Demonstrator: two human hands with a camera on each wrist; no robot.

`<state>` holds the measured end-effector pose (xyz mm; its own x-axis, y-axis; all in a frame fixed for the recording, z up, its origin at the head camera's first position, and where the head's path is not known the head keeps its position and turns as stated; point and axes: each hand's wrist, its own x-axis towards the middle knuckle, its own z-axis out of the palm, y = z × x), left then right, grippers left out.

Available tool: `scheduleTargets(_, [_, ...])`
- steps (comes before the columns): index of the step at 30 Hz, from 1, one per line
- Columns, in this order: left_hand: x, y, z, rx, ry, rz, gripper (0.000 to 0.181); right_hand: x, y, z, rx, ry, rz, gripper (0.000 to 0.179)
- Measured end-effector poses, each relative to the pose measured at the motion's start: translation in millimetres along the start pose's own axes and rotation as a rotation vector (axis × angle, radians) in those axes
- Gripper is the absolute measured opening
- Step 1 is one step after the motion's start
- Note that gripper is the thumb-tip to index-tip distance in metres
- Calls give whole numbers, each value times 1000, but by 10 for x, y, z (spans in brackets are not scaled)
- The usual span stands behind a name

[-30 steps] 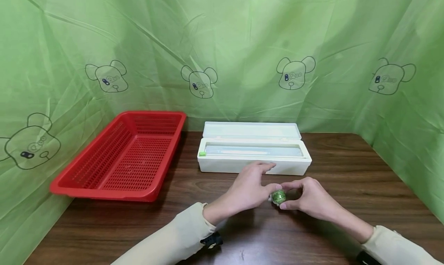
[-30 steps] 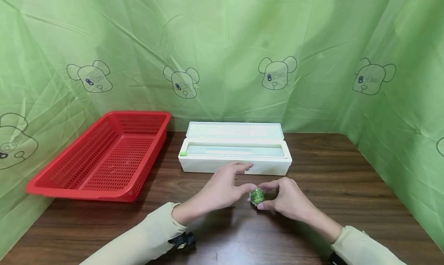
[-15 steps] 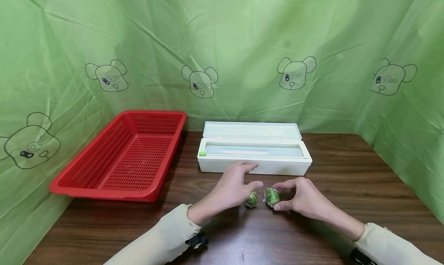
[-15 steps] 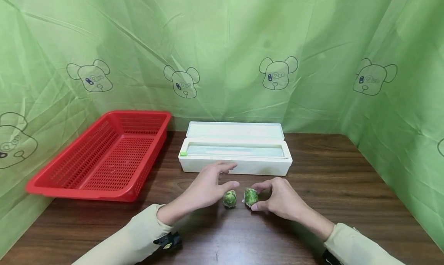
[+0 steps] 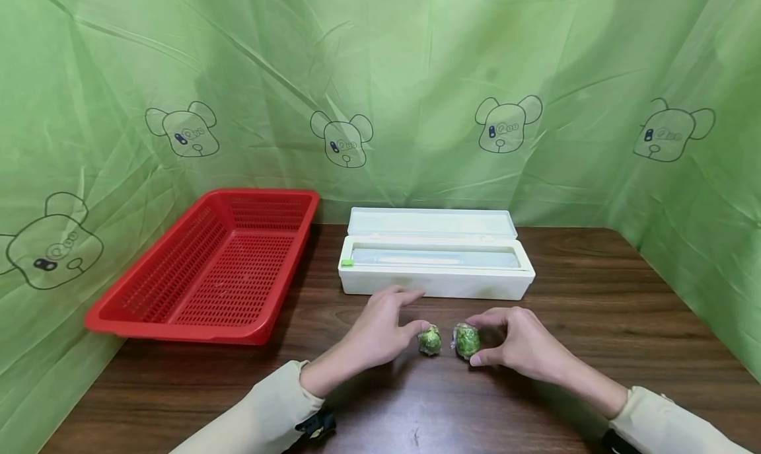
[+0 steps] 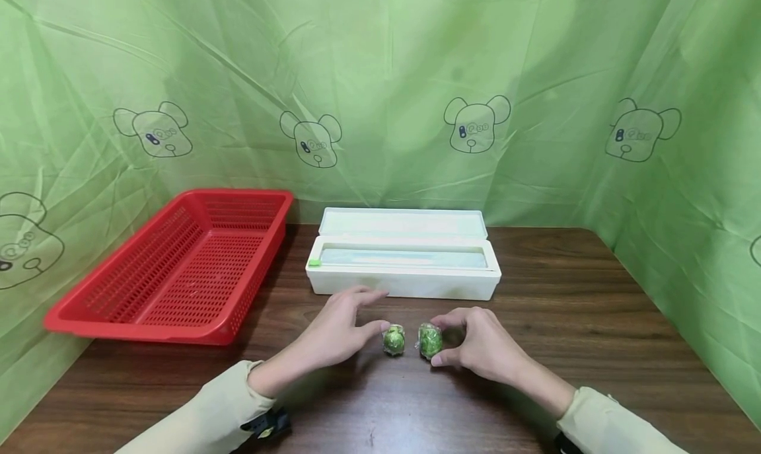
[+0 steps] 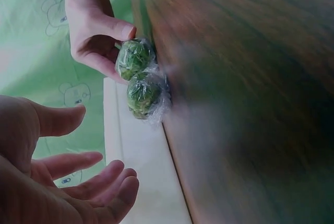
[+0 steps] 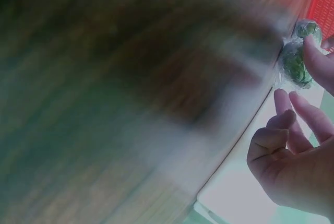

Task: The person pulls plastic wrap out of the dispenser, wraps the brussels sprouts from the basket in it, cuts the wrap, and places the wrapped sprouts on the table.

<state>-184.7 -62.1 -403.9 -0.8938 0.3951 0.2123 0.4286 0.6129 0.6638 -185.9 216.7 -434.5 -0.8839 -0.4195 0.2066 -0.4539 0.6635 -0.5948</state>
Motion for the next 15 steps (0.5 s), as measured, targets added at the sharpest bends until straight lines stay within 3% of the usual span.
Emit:
scheduleTargets(11, [-66,-11,-63,24,-1,-13,55,-15,-17,5,-55,25,-30,65])
scheduleTargets(15, [-65,-18,-139,43,8,11,53,-9,-50,-33,-49,38,-18,68])
